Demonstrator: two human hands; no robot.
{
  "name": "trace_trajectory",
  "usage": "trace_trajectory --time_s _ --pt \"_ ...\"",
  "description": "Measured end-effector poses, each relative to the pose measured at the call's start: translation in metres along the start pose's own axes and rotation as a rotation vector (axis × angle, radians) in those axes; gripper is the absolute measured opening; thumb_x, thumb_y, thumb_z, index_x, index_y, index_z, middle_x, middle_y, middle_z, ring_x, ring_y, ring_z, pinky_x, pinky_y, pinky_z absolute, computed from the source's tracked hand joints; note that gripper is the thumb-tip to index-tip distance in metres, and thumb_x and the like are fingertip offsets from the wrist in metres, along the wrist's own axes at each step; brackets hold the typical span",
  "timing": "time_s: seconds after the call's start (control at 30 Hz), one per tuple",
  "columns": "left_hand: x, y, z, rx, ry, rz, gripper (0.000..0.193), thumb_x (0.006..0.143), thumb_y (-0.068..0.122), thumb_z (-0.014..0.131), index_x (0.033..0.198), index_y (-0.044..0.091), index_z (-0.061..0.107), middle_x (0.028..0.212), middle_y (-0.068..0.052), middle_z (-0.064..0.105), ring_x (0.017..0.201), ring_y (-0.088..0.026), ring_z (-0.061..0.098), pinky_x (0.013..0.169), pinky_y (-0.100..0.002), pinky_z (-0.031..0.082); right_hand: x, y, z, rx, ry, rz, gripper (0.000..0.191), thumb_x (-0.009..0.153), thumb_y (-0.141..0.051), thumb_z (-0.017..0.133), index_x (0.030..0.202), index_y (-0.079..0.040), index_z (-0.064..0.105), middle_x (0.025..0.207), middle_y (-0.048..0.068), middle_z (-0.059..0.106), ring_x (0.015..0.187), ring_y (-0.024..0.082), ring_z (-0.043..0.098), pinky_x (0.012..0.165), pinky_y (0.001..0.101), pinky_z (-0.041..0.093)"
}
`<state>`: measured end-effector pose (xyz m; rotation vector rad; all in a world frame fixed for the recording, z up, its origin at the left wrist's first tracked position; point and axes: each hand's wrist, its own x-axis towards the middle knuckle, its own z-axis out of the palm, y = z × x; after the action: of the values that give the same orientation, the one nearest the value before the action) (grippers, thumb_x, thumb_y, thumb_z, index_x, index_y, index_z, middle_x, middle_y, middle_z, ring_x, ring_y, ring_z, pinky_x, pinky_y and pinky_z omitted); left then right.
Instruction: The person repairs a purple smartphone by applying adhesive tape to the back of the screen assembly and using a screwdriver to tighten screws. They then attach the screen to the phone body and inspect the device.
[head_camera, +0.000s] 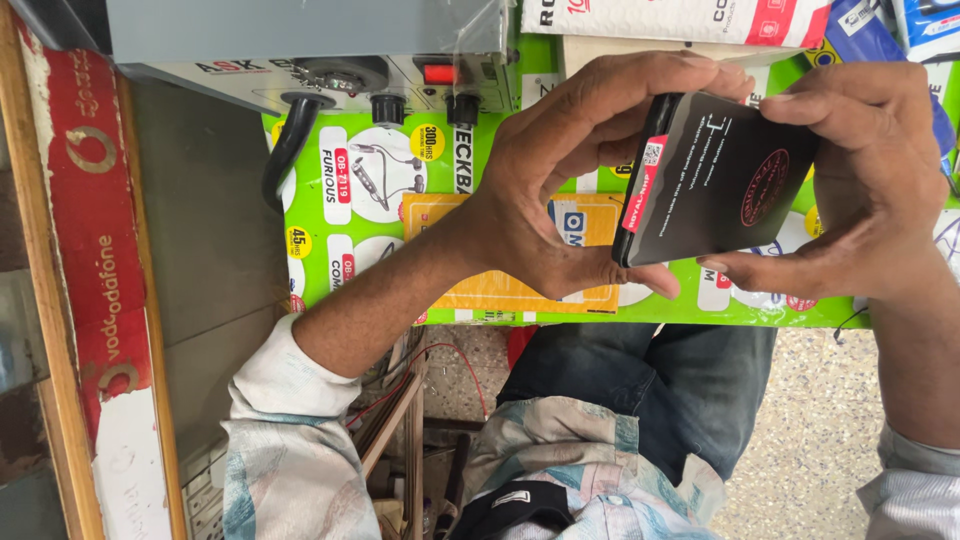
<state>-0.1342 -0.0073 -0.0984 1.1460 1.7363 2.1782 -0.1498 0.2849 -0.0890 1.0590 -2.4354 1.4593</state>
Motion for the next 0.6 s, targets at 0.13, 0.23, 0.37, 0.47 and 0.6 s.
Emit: trace_trajectory --time_s 0.13,0.23,0.37,0.47,0.6 --pt "0.0 0.001 0.001 -0.01 -0.004 -0.013 0.093 0.1 0.015 0.101 0.159 0.014 0.03 0.155 -0.002 0.043 0.145 -0.011 0.046 0.132 -0.031 0.041 0.002 0.0 0.001 0.006 -0.001 -0.008 0.088 0.056 -0.022 0.101 0.127 0.003 0.055 0.123 0.012 0.045 0.11 0.019 0.056 0.091 0.0305 0.05" --pt "0.001 0.002 0.001 0.0 -0.008 -0.02 0.095 0.099 0.016 0.102 0.161 0.013 0.03 0.154 -0.003 0.043 0.144 -0.012 0.047 0.131 -0.031 0.042 0.002 -0.001 0.002 0.028 -0.002 -0.004 0.088 0.056 -0.022 0.101 0.127 0.003 0.056 0.124 0.012 0.045 0.111 0.019 0.056 0.092 0.0308 0.05" --pt "0.004 0.004 0.001 0.008 -0.004 -0.003 0.095 0.098 0.016 0.102 0.16 0.013 0.03 0.153 -0.004 0.044 0.143 -0.012 0.048 0.129 -0.03 0.042 0.0 0.001 0.002 0.055 -0.012 0.01 0.089 0.055 -0.023 0.101 0.127 0.002 0.055 0.125 0.011 0.045 0.113 0.019 0.055 0.095 0.0304 0.049" --pt "0.003 0.009 0.004 0.058 0.036 0.002 0.092 0.097 0.016 0.102 0.158 0.012 0.033 0.151 -0.004 0.047 0.141 -0.011 0.051 0.128 -0.029 0.043 -0.003 0.004 0.003 0.11 -0.019 0.04 0.092 0.054 -0.024 0.1 0.13 0.001 0.054 0.128 0.01 0.045 0.118 0.018 0.053 0.101 0.0308 0.047" --pt "0.002 0.015 0.014 0.135 0.126 -0.003 0.09 0.095 0.018 0.102 0.156 0.011 0.037 0.151 -0.005 0.049 0.138 -0.011 0.053 0.125 -0.027 0.044 -0.007 0.008 0.01 0.272 -0.007 0.053 0.094 0.058 -0.026 0.096 0.137 -0.007 0.046 0.131 0.007 0.047 0.122 0.015 0.05 0.1 0.027 0.04"
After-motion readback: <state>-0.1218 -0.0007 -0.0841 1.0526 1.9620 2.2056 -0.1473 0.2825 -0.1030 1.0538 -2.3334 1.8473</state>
